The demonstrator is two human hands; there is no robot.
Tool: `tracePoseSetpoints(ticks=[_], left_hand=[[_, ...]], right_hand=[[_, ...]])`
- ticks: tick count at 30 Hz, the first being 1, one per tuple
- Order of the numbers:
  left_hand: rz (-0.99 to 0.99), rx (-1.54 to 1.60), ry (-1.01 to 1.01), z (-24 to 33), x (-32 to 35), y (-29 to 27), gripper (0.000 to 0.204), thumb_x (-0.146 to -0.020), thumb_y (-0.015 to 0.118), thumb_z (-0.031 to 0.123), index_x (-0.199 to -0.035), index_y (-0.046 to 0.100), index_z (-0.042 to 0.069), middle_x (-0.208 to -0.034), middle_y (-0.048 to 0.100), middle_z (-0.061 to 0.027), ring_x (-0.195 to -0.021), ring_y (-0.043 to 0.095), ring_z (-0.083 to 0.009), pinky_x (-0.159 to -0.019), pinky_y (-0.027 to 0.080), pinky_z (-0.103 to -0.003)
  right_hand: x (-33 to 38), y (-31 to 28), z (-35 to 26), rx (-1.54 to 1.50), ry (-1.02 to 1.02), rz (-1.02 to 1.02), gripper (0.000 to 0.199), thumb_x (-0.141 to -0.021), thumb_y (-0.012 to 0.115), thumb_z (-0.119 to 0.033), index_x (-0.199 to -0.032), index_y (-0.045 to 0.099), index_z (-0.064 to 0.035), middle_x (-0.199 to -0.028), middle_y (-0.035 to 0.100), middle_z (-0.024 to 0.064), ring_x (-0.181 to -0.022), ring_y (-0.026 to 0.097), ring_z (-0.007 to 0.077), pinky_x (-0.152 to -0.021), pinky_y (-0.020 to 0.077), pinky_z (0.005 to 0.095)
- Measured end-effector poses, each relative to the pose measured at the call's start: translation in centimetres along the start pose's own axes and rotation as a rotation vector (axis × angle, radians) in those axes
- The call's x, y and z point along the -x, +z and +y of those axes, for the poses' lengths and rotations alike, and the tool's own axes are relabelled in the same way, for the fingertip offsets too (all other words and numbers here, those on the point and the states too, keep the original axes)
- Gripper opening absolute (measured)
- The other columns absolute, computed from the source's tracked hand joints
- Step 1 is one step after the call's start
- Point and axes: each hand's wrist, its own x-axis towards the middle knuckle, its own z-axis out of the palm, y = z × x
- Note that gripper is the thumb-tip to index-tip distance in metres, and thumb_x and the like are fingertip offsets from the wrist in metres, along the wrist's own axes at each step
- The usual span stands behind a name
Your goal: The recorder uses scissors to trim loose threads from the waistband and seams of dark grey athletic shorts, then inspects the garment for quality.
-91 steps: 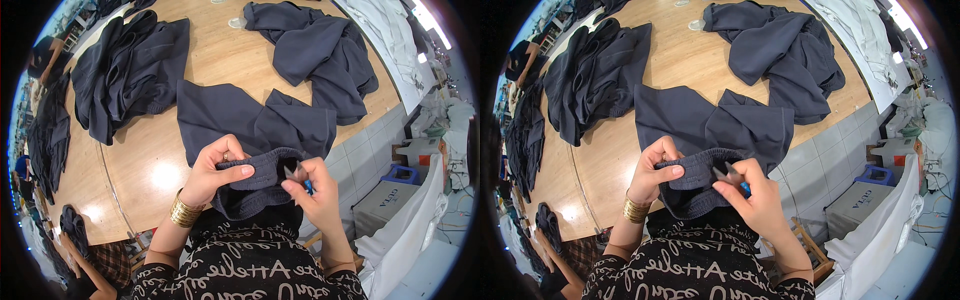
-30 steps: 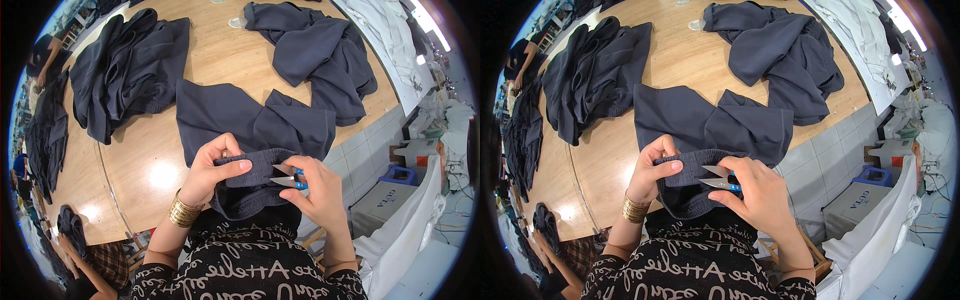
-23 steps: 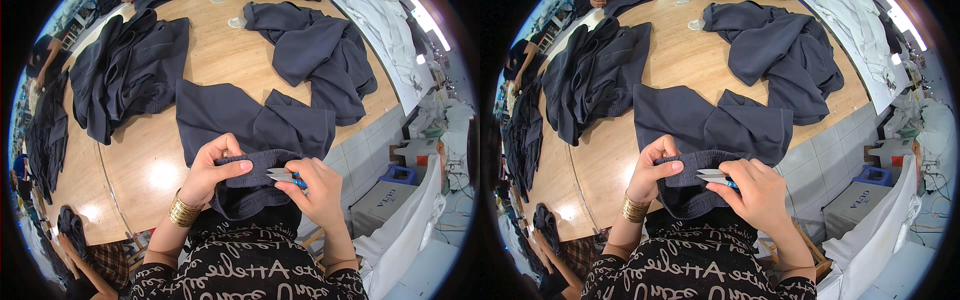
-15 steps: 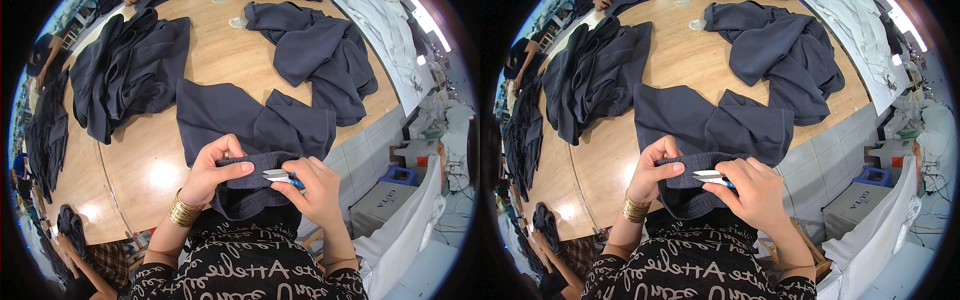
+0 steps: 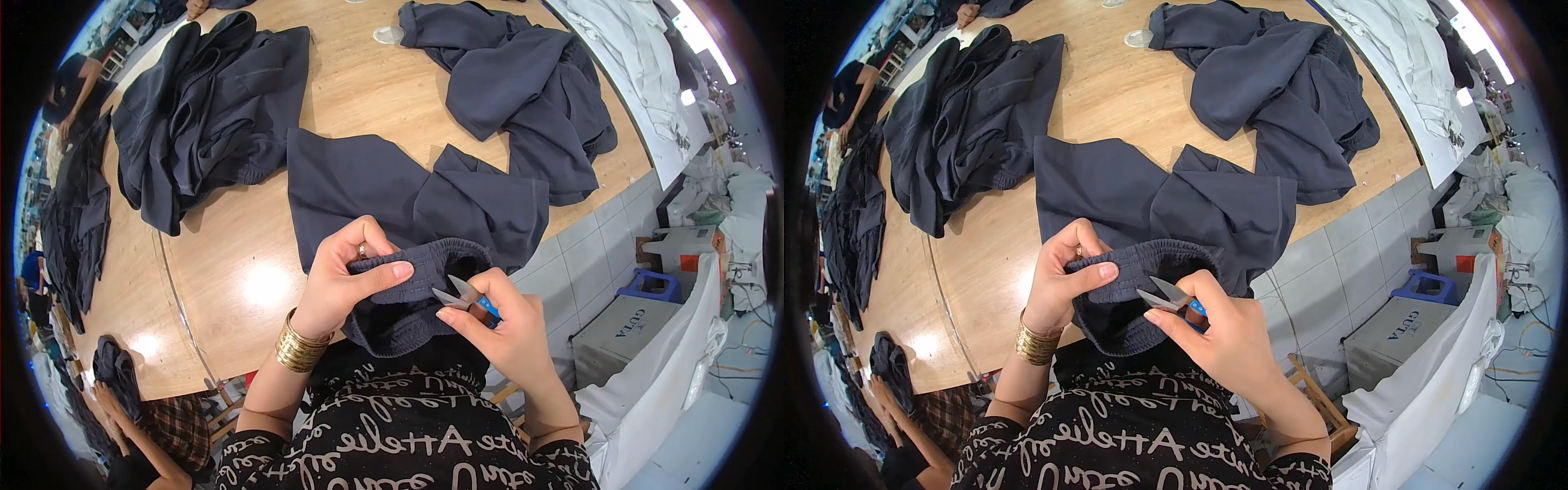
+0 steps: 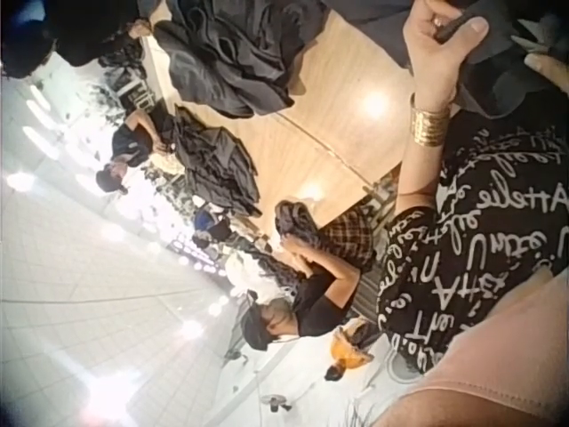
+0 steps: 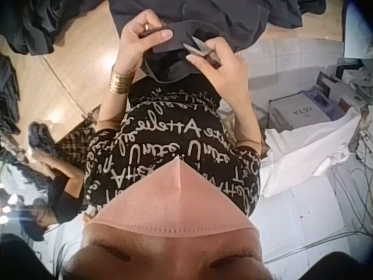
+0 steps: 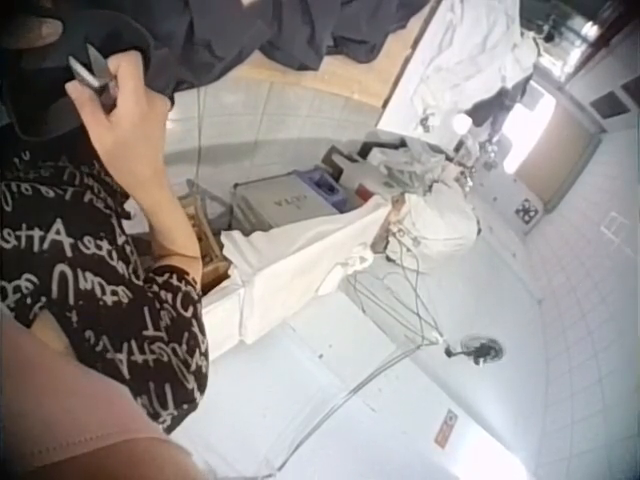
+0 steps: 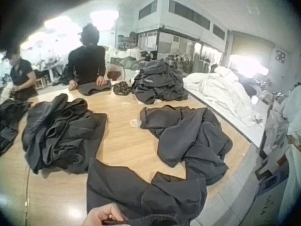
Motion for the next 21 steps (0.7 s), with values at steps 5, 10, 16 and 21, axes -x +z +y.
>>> tracePoseSetpoints(ticks=[5,10,16,21], left_hand=[[-0.003,-0.040,0.033,0.2,0.1,0.3,0.022,-0.077,0.070,0.002,-0.076,0.049,0.007,-0.075,0.059,0.0008,-0.069,0.052,-0.0019,-0.062,0.040,-0.017],[-0.010,-0.076,0.052,0.0,0.1,0.2,0.022,-0.077,0.070,0.002,-0.076,0.049,0.006,-0.075,0.059,0.0006,-0.068,0.052,-0.0020,-0.062,0.040,-0.017],[-0.017,-0.115,0.065,-0.1,0.1,0.3,0.022,-0.077,0.070,0.001,-0.075,0.049,0.006,-0.075,0.058,0.0006,-0.067,0.051,-0.0019,-0.062,0.040,-0.016],[-0.014,-0.063,0.047,-0.1,0.1,0.3,0.022,-0.077,0.070,0.001,-0.075,0.049,0.006,-0.075,0.058,0.0008,-0.066,0.051,-0.0017,-0.062,0.040,-0.016]], right_hand=[[0.0,-0.1,0.2,0.042,0.006,-0.005,0.025,-0.077,0.072,-0.019,-0.082,0.053,-0.0055,-0.059,0.059,0.0027,-0.046,0.055,0.0112,-0.043,0.0393,0.0237],[-0.1,-0.3,0.1,0.091,0.000,-0.011,0.024,-0.077,0.072,-0.020,-0.083,0.053,-0.0058,-0.058,0.059,0.0027,-0.045,0.056,0.0133,-0.042,0.0398,0.0244],[-0.1,-0.2,0.3,0.095,-0.027,0.002,0.024,-0.077,0.072,-0.020,-0.083,0.053,-0.0058,-0.057,0.057,0.0027,-0.044,0.054,0.0129,-0.042,0.0393,0.0243],[-0.3,0.4,1.0,-0.231,0.113,0.118,0.023,-0.078,0.072,-0.017,-0.087,0.054,-0.0052,-0.060,0.057,0.0030,-0.048,0.050,0.0068,-0.045,0.0387,0.0226]])
